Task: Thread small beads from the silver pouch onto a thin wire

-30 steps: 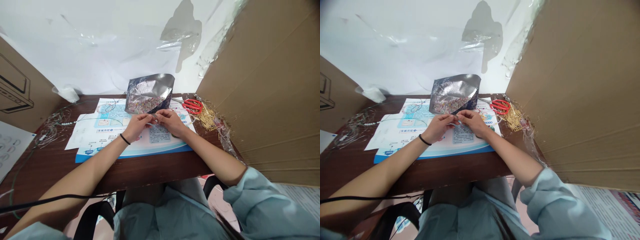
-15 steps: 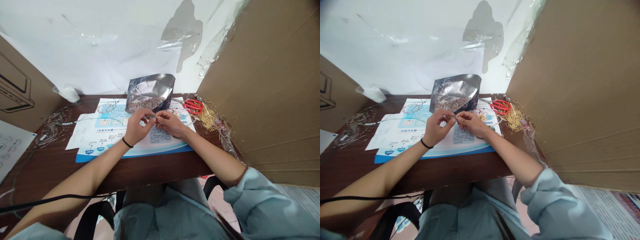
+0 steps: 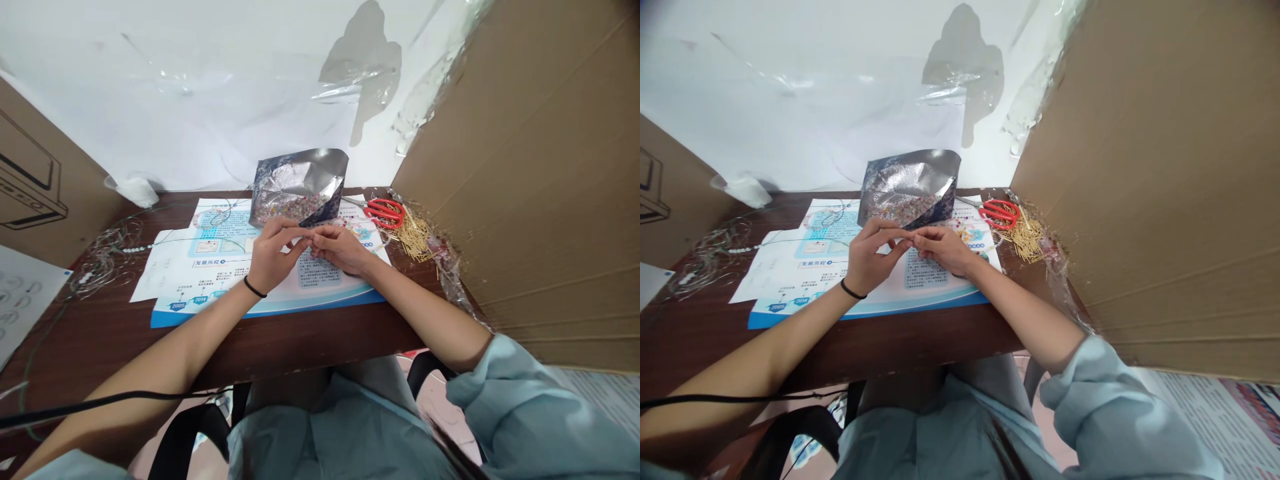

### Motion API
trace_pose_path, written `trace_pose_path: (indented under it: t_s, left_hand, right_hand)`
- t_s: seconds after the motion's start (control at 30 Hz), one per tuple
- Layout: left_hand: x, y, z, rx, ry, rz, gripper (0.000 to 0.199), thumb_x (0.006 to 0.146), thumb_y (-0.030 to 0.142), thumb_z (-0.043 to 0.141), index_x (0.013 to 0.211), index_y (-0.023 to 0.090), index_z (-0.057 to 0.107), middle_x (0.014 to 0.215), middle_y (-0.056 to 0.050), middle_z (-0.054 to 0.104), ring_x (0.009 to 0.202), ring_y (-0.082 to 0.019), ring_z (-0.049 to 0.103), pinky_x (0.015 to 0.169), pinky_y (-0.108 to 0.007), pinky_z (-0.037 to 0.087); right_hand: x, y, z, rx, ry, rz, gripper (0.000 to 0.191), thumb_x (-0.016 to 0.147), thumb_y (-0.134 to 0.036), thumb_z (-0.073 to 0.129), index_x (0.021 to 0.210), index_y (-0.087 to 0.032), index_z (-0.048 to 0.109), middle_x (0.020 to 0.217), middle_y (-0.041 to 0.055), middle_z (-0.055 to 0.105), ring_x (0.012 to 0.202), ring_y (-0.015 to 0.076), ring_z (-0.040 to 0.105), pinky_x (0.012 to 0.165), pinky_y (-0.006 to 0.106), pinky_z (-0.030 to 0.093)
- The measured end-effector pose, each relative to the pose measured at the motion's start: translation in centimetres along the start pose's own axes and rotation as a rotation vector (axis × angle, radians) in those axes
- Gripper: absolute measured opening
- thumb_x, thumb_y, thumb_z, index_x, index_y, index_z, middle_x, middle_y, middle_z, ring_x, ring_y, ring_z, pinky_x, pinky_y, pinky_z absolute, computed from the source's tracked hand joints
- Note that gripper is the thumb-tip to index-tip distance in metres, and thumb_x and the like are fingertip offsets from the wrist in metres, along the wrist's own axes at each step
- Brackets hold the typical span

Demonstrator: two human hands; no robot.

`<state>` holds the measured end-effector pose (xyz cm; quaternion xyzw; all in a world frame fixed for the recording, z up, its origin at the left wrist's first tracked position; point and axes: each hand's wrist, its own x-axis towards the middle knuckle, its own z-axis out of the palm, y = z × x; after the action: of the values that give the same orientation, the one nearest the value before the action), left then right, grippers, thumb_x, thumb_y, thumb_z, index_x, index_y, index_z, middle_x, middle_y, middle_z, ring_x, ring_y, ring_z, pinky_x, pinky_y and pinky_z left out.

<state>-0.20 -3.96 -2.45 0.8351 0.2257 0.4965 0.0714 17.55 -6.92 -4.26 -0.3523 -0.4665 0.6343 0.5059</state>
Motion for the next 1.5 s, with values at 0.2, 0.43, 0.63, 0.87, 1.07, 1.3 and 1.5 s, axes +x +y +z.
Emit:
trace_pose_path:
  t_s: [0.2,0.43,0.63,0.87,1.07,1.3,1.5]
  left_hand:
    - [0.1,0.4,-0.1,-0.011,-0.052,-0.144,0.01,0.089,0.027,0.064,0.09,0.021,0.073,0.094,-0.006,0.067,0.081,-0.014,0.063,0.063,-0.025,0.055]
    - [0.1,0.7,-0.1,-0.105,-0.063,-0.216,0.011,0.091,0.027,0.062,0.091,0.021,0.071,0.092,-0.005,0.072,0.078,-0.013,0.067,0.067,-0.025,0.056]
    - [0.1,1.0,-0.1,-0.229,-0.107,-0.42,0.015,0.09,0.032,0.062,0.093,0.021,0.072,0.093,-0.004,0.074,0.068,-0.011,0.069,0.064,-0.024,0.058]
    - [-0.1,0.9,0.5,-0.325,-0.089,-0.521,0.021,0.086,0.039,0.066,0.091,0.02,0.072,0.093,-0.004,0.073,0.069,-0.012,0.068,0.063,-0.025,0.06]
    - [0.6,0.1,-0.4,-0.138,-0.121,-0.439,0.019,0.087,0.038,0.064,0.091,0.021,0.072,0.089,-0.004,0.074,0.074,-0.015,0.068,0.069,-0.028,0.058]
    - [2.1,-3.5,-1.3,0.312,-0.19,-0.356,0.03,0.089,0.018,0.053,0.116,0.02,0.067,0.102,-0.01,0.073,0.096,-0.025,0.066,0.084,-0.039,0.054]
    - [1.9,-4.0,-1.6,0.41,-0.355,-0.222,0.036,0.087,0.008,0.047,0.115,0.019,0.067,0.121,-0.015,0.067,0.116,-0.03,0.057,0.088,-0.042,0.053]
  right_hand:
    - [-0.1,-0.1,0.3,-0.086,0.082,-0.017,0.041,0.064,-0.057,0.081,0.081,-0.022,0.07,0.07,-0.0031,0.058,0.064,0.0091,0.048,0.064,0.027,0.044]
    - [-0.2,-0.4,0.4,-0.46,0.257,-0.239,0.024,0.08,-0.048,0.069,0.081,-0.023,0.071,0.082,0.0004,0.068,0.077,0.0136,0.057,0.076,0.031,0.046]
    - [-0.4,-0.6,0.5,-0.606,0.398,-0.35,0.017,0.084,-0.039,0.065,0.084,-0.024,0.074,0.095,0.0039,0.073,0.09,0.0184,0.063,0.082,0.036,0.048]
    - [-0.7,-0.8,0.9,-0.643,0.427,-0.322,0.019,0.087,-0.038,0.061,0.09,-0.025,0.075,0.094,0.0029,0.075,0.082,0.0167,0.064,0.079,0.035,0.049]
    - [-0.6,-0.5,1.0,-0.662,0.429,-0.321,0.018,0.086,-0.035,0.06,0.086,-0.024,0.074,0.089,0.0026,0.075,0.079,0.0163,0.064,0.077,0.034,0.048]
    - [-0.8,-0.5,1.7,-0.715,0.39,-0.262,0.016,0.084,-0.031,0.06,0.082,-0.023,0.074,0.076,0.0003,0.072,0.069,0.0144,0.059,0.07,0.032,0.044]
    - [-0.5,-0.5,1.5,-0.703,0.379,-0.257,0.016,0.085,-0.029,0.06,0.082,-0.022,0.074,0.076,0.0004,0.071,0.07,0.014,0.059,0.07,0.031,0.044]
